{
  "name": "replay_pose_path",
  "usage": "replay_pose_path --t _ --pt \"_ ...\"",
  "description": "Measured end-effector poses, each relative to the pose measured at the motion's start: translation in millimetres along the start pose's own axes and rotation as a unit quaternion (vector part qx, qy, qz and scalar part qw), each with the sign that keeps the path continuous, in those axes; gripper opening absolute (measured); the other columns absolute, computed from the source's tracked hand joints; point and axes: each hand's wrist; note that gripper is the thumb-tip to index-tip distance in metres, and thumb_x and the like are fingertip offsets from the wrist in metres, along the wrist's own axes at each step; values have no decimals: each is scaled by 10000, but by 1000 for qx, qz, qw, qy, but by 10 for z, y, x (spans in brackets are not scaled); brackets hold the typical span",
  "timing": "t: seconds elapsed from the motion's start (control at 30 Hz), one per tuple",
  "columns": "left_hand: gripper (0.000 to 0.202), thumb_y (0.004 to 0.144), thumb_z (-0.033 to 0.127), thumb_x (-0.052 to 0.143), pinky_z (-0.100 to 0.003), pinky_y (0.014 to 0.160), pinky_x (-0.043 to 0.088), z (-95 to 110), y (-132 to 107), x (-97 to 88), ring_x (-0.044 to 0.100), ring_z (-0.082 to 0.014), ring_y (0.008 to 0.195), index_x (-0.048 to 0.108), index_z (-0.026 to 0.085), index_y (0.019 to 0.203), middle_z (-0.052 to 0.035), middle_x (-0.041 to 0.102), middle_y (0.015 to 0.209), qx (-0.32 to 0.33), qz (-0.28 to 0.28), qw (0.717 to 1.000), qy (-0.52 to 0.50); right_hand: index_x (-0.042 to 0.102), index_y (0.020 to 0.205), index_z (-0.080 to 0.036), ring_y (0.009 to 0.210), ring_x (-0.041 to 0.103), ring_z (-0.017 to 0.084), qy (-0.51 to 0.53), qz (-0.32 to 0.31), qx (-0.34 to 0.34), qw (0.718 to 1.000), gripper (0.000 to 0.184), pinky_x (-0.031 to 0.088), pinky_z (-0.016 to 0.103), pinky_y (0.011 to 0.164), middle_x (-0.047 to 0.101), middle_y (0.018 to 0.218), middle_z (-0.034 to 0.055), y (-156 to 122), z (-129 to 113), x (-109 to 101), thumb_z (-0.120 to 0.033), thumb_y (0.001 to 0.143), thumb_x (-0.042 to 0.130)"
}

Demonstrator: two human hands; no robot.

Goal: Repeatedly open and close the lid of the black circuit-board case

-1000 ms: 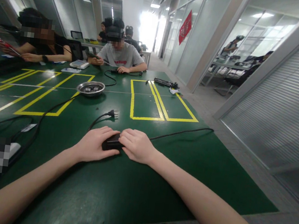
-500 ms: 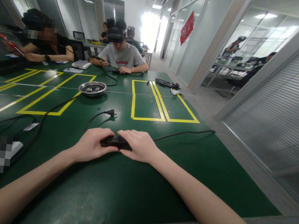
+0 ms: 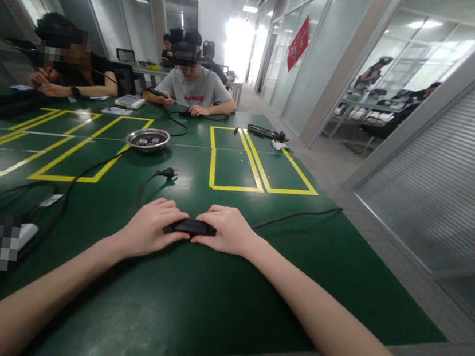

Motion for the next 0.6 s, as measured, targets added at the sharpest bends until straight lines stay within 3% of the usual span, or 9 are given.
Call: replay_pose_path --t 0.2,0.37,0.47,0.53,0.6 --pt "268 955 438 645 -342 784 508 21 18 6 655 -237 870 687 186 1035 -69 726 924 -37 -13 999 -3 741 1031 -171 755 664 191 -12 -11 3 1000 270 479 277 651 710 838 69 1 13 -28 -423 943 703" --pt "281 987 458 604 -313 730 484 29 26 37 635 -216 791 634 189 910 -51 684 840 -63 -21 998 -11 591 1354 -160 954 681 252 -45 -5 -45 998 606 541 340 776 714 1111 127 9 -26 11 -490 876 762" --pt "333 1018 476 541 -292 697 477 22 16 52 622 -190 740 628 194 866 -29 669 802 -96 -24 994 -50 520 1446 -216 984 665 241 -107 -29 -59 992 543 542 325 759 668 1158 115 17 -83 35 -337 945 689" --pt "313 1027 460 522 -305 741 503 0 7 57 640 -194 785 660 195 932 -38 699 859 -104 -6 992 -73 481 1490 -254 945 658 230 -141 -48 -53 987 551 530 303 701 650 1120 98 19 -84 46 -278 965 647" --pt "282 1014 423 548 -376 888 527 -37 -2 56 662 -239 965 675 195 1122 -81 733 1045 -86 39 993 -72 452 1515 -265 900 659 227 -153 -52 -16 987 561 519 292 657 643 1108 93 14 -25 39 -298 981 621"
Point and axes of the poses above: each hand's wrist, its own y-axis towards the middle knuckle, its own x-axis out of the palm, z = x × y
